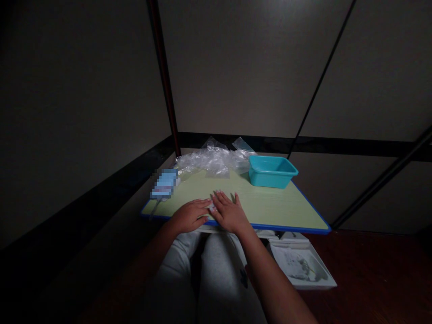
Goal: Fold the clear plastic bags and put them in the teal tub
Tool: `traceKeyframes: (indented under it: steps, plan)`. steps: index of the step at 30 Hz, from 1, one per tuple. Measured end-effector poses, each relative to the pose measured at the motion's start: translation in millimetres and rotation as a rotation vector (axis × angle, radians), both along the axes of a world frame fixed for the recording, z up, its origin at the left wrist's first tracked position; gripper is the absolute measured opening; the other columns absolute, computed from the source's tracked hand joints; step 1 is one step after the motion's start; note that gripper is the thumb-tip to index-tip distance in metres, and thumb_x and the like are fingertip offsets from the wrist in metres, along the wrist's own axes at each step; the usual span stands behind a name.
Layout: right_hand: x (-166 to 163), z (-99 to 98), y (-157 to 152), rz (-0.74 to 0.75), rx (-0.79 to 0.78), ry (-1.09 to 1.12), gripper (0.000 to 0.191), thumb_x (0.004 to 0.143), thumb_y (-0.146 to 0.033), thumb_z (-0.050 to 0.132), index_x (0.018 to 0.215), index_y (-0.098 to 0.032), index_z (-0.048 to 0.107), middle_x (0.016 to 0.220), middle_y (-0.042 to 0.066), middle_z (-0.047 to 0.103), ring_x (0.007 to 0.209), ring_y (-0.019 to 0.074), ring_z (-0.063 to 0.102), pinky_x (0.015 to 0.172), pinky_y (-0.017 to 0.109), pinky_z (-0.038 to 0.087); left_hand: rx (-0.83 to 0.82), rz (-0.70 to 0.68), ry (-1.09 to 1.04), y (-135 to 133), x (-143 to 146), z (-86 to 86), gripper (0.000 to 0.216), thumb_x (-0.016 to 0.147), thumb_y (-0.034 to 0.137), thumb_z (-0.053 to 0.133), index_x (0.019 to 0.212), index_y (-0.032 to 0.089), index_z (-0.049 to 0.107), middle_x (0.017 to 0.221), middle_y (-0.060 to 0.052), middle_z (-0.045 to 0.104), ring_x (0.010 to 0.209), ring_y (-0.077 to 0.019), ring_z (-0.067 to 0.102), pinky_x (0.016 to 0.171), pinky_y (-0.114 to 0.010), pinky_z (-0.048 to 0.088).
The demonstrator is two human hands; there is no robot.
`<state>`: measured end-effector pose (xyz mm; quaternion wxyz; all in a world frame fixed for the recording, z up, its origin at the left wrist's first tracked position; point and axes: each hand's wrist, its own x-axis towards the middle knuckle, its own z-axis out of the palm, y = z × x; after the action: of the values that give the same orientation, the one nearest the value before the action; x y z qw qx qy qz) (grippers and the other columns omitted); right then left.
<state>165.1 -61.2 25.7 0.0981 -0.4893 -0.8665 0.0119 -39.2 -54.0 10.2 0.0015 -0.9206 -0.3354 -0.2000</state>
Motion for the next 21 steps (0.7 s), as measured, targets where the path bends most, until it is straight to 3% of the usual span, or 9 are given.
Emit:
traceKeyframes:
  steps: [8,16,21]
  plan:
    - [17,-14.2,-16,0.019,-0.013,0.006,0.062,0.094,-0.050,0.022,0.145,-0.014,0.025,0.149,0.013,0.024,0.138,0.0207,0.020,0.111,0.049,0.015,-0.017,-0.004,0.013,0,0,3.6,0.036,0.092,0.041,0.044,0.124,0.031,0.055,0.136,-0.006,0.049,0.129,-0.0202,0.042,0.104,-0.040,0.036]
    - [8,-2.3,-9,0.017,-0.087,0.097,0.057,0.095,-0.051,0.014,0.145,-0.025,0.022,0.150,0.004,0.023,0.139,0.0197,0.017,0.110,0.056,0.007,-0.022,0.008,0.020,1,0,3.8,0.032,0.090,0.041,0.047,0.110,0.025,0.066,0.135,-0.009,0.050,0.129,-0.0216,0.042,0.106,-0.038,0.034]
    - [0,-3.2,3,0.068,-0.107,0.086,0.057,0.095,-0.050,0.016,0.145,-0.022,0.024,0.149,0.007,0.025,0.138,0.0201,0.020,0.110,0.054,0.004,-0.019,0.023,0.036,1,0,5.4,0.034,0.090,0.045,0.045,0.099,0.023,0.070,0.137,-0.008,0.048,0.131,-0.0227,0.039,0.108,-0.038,0.032]
